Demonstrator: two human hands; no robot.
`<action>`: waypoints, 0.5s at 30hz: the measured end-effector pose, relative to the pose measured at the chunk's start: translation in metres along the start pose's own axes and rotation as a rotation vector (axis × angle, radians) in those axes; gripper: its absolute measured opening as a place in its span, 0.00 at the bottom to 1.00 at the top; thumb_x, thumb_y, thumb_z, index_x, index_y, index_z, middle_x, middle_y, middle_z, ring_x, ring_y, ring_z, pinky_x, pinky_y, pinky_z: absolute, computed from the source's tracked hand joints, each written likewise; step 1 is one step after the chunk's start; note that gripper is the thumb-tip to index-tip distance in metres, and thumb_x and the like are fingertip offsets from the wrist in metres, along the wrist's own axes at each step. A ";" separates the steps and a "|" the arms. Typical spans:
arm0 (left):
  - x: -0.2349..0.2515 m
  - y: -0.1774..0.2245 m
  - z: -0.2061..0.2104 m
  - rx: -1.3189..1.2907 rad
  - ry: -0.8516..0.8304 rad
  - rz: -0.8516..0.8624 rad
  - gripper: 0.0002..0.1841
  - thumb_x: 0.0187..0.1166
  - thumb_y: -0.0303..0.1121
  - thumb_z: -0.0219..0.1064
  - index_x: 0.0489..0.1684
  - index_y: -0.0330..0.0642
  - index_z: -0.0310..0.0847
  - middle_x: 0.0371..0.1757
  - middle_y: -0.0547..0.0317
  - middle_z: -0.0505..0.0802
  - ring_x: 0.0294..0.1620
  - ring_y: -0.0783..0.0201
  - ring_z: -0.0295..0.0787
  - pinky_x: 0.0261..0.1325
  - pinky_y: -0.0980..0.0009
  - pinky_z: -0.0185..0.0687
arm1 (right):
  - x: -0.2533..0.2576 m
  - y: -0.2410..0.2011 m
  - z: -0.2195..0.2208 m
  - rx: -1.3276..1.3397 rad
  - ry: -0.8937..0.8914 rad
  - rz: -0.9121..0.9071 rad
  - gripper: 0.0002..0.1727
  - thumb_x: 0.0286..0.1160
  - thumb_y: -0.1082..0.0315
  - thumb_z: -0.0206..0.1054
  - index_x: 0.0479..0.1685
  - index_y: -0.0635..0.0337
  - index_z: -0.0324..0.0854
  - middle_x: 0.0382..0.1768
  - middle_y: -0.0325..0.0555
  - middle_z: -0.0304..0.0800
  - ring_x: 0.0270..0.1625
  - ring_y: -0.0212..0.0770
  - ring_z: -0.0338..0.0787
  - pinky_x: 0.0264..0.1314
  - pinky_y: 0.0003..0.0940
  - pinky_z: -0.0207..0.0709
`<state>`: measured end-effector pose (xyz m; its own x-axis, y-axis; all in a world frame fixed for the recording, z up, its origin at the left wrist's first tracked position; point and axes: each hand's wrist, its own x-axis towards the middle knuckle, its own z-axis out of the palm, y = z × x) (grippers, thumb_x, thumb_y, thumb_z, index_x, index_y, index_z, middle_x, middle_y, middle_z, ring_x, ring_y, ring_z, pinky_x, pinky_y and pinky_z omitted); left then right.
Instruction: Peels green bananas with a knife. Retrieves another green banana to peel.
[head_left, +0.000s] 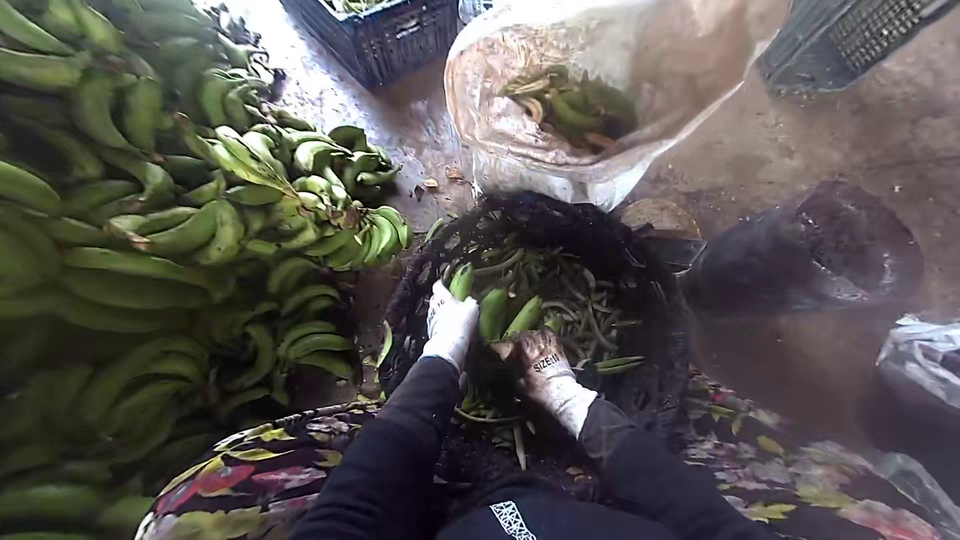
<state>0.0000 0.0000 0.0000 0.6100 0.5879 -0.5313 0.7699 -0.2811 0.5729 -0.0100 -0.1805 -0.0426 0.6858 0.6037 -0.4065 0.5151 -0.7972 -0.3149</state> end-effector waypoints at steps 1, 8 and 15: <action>-0.001 0.015 -0.003 0.162 0.004 0.044 0.36 0.79 0.39 0.63 0.89 0.48 0.56 0.78 0.37 0.78 0.76 0.38 0.78 0.72 0.37 0.74 | -0.002 -0.005 -0.007 -0.006 -0.009 -0.001 0.36 0.66 0.45 0.71 0.75 0.52 0.79 0.70 0.54 0.86 0.75 0.57 0.81 0.85 0.63 0.59; -0.002 0.013 0.035 0.864 -0.214 0.301 0.53 0.59 0.57 0.81 0.91 0.58 0.59 0.89 0.38 0.63 0.79 0.22 0.64 0.65 0.23 0.69 | -0.017 -0.032 -0.006 0.016 -0.232 -0.003 0.36 0.67 0.52 0.76 0.75 0.60 0.77 0.73 0.64 0.80 0.77 0.66 0.77 0.82 0.66 0.61; 0.010 -0.026 0.008 0.659 -0.073 0.067 0.51 0.69 0.64 0.69 0.94 0.54 0.50 0.81 0.34 0.74 0.71 0.30 0.78 0.62 0.31 0.78 | -0.066 -0.036 -0.034 0.173 -0.164 -0.130 0.26 0.79 0.51 0.62 0.67 0.59 0.81 0.60 0.59 0.89 0.66 0.59 0.86 0.71 0.64 0.70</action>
<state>-0.0122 0.0069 -0.0250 0.6540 0.5063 -0.5621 0.6692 -0.7338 0.1177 -0.0560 -0.1921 0.0249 0.5200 0.7055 -0.4816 0.4881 -0.7081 -0.5102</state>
